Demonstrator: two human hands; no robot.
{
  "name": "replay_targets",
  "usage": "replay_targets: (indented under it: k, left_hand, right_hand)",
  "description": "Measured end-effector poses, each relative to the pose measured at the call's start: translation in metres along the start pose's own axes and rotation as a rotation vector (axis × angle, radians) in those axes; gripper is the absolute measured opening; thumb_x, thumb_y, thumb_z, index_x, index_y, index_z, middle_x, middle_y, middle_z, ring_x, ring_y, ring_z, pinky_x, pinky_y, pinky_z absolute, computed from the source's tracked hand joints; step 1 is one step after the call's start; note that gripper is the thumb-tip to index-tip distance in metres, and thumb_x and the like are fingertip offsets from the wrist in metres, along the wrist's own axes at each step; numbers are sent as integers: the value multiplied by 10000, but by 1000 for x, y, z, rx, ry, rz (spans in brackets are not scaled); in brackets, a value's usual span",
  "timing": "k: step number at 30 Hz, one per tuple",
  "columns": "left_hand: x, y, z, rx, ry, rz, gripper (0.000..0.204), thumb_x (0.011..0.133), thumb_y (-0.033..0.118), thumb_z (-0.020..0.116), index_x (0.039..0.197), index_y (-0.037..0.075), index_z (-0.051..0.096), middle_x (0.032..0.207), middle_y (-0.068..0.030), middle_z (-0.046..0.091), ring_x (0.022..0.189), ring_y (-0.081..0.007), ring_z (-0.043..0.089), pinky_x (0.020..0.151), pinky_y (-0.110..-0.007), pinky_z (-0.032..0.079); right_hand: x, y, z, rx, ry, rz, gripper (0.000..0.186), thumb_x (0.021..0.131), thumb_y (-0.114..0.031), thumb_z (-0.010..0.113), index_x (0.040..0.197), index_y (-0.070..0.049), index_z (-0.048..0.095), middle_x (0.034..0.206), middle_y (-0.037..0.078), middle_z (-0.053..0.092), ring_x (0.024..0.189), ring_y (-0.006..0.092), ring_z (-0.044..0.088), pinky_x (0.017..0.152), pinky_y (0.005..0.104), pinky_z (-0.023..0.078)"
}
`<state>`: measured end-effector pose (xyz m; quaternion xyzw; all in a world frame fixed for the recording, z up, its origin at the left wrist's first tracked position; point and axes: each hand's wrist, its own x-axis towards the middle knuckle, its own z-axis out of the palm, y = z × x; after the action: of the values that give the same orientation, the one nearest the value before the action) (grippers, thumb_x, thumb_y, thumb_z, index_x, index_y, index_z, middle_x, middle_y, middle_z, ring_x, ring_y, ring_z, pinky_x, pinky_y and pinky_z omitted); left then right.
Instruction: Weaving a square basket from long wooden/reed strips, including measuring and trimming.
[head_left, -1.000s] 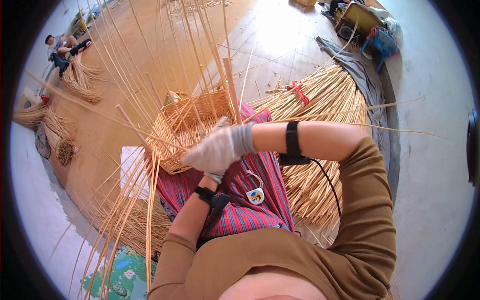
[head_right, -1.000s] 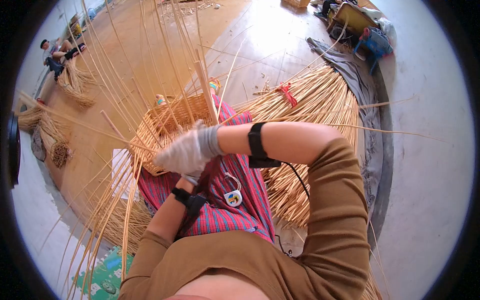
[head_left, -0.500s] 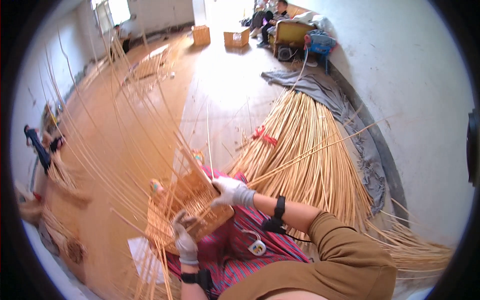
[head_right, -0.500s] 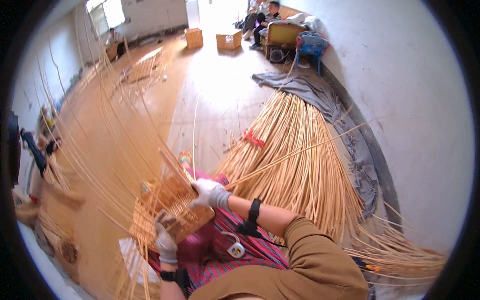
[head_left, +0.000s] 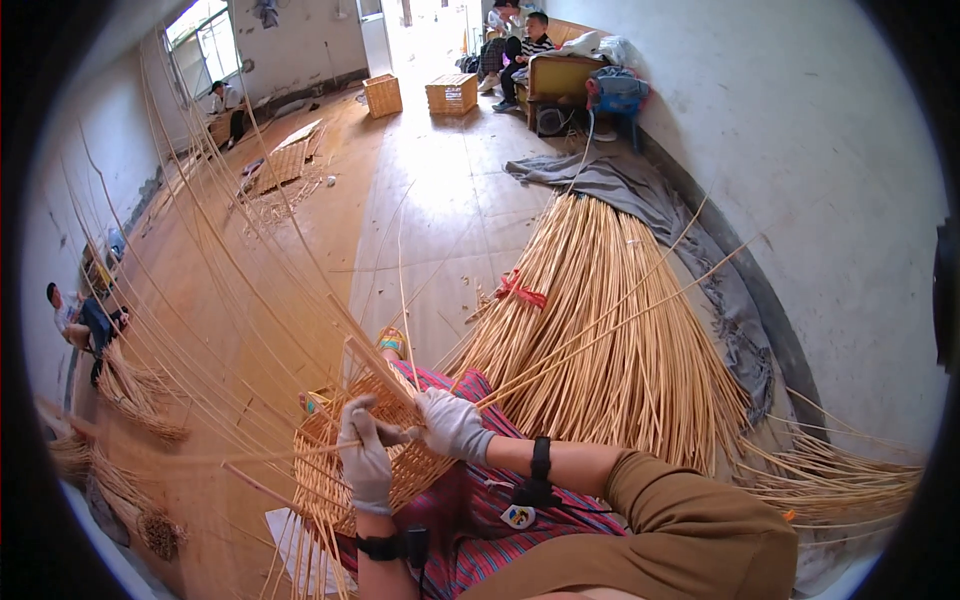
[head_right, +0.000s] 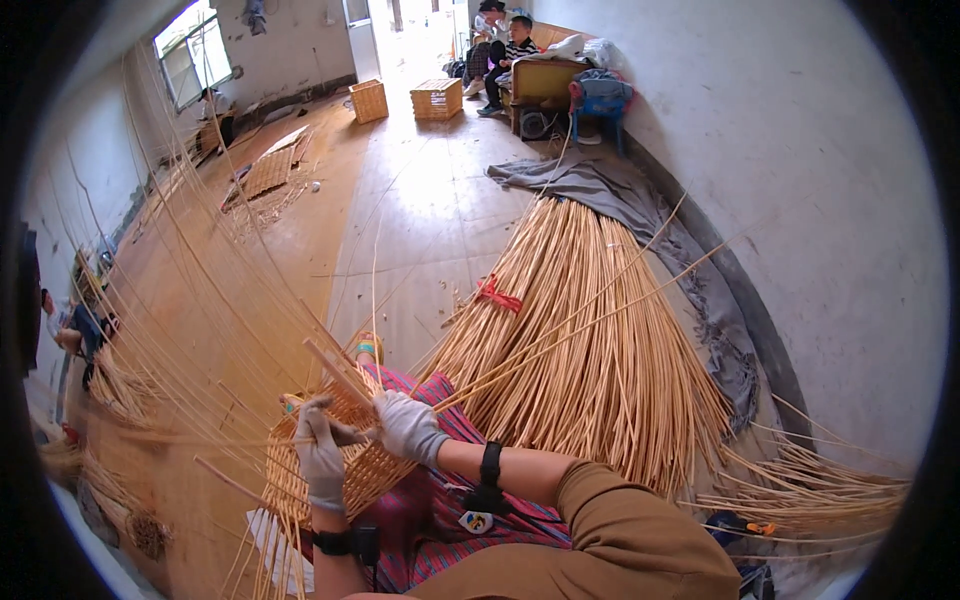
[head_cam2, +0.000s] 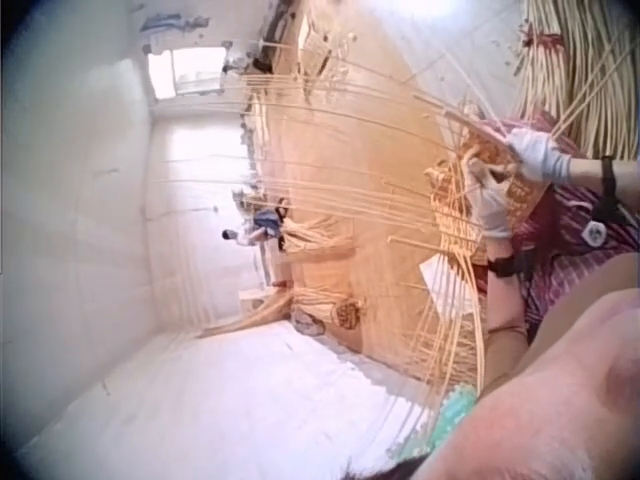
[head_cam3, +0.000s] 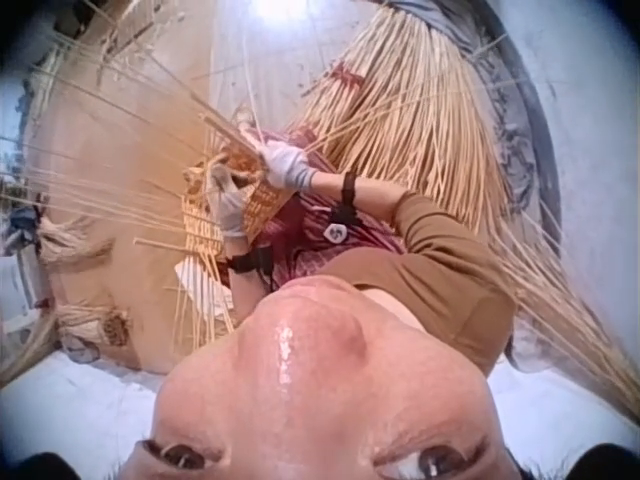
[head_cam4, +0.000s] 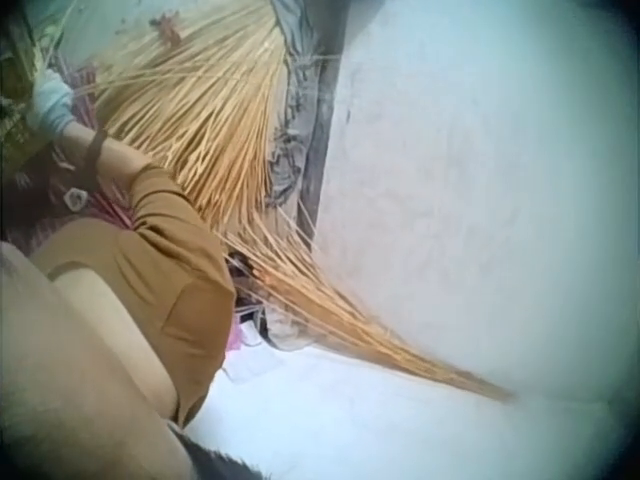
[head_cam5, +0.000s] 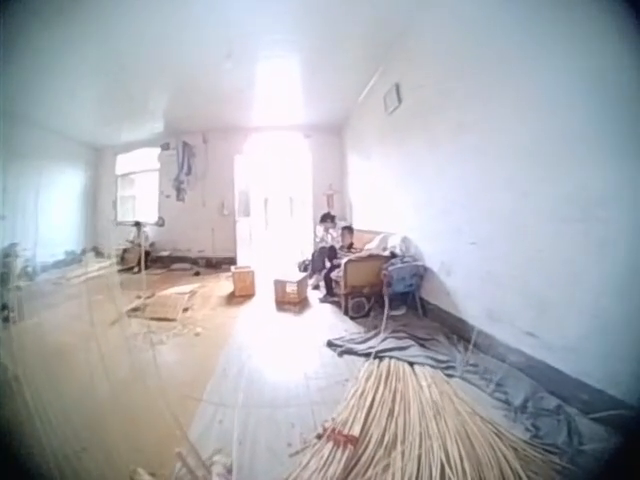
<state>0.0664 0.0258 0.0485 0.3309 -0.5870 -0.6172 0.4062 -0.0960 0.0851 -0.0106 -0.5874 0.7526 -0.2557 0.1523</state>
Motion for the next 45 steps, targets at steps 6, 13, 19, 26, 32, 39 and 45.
replay_targets:
  k: [6, 13, 19, 26, 32, 39, 45]
  left_hand:
    - [36, -10, 23, -94, 136, 74, 434, 1113, 255, 518, 1495, 73, 416, 996, -29, 603, 909, -103, 604, 783, -288, 606]
    - [48, -38, 36, -163, 98, 142, 402, 1102, 186, 548, 1461, 28, 462, 1215, -52, 629, 1018, -116, 610, 934, -274, 529]
    - [60, -46, 53, -474, -21, -26, 411, 1062, 244, 633, 1421, 48, 587, 1196, -25, 686, 1024, -106, 641, 882, -266, 527]
    - [67, -80, 45, 39, -121, -47, 561, 1036, 305, 674, 1488, 6, 532, 1393, -78, 631, 1224, -135, 576, 1062, -322, 464]
    - [-15, -85, 16, -27, -148, 85, 518, 1026, 23, 621, 1504, 4, 423, 1392, -97, 605, 1329, -172, 536, 1159, -338, 405]
    - [-183, -98, -121, 23, 149, -411, 241, 1045, 195, 631, 1197, 14, 677, 990, -108, 748, 849, -198, 732, 730, -353, 623]
    - [-211, -84, -170, 238, 858, -294, 279, 981, 252, 741, 1110, 6, 717, 880, -89, 750, 697, -176, 686, 598, -312, 559]
  right_hand:
    - [-7, -8, 2, 24, 115, -1, 425, 917, -402, 712, 1100, -38, 593, 1046, 182, 640, 1008, 372, 654, 856, 480, 535]
    - [-4, -3, 13, 15, 136, -15, 367, 920, -355, 688, 1088, -39, 607, 1034, 195, 662, 1007, 383, 671, 852, 495, 540]
    - [0, -5, 23, 21, 198, 86, 360, 917, -362, 674, 1077, -46, 609, 1001, 186, 677, 940, 366, 695, 794, 498, 555]
    - [9, 11, 47, -13, 218, 71, 296, 857, -309, 736, 1048, -93, 669, 953, 172, 689, 919, 390, 684, 796, 526, 537]
    - [14, 25, 58, 574, 228, -55, 242, 901, -208, 695, 1111, -90, 679, 953, 148, 682, 928, 370, 675, 795, 466, 535]
    - [2, 13, 43, -13, 359, -91, 371, 891, -305, 782, 1166, -95, 647, 990, 151, 691, 897, 384, 673, 793, 487, 540]
    - [-8, 0, 34, 164, 445, -219, 418, 938, -255, 757, 1286, -59, 632, 1042, 168, 705, 921, 344, 699, 856, 411, 555]
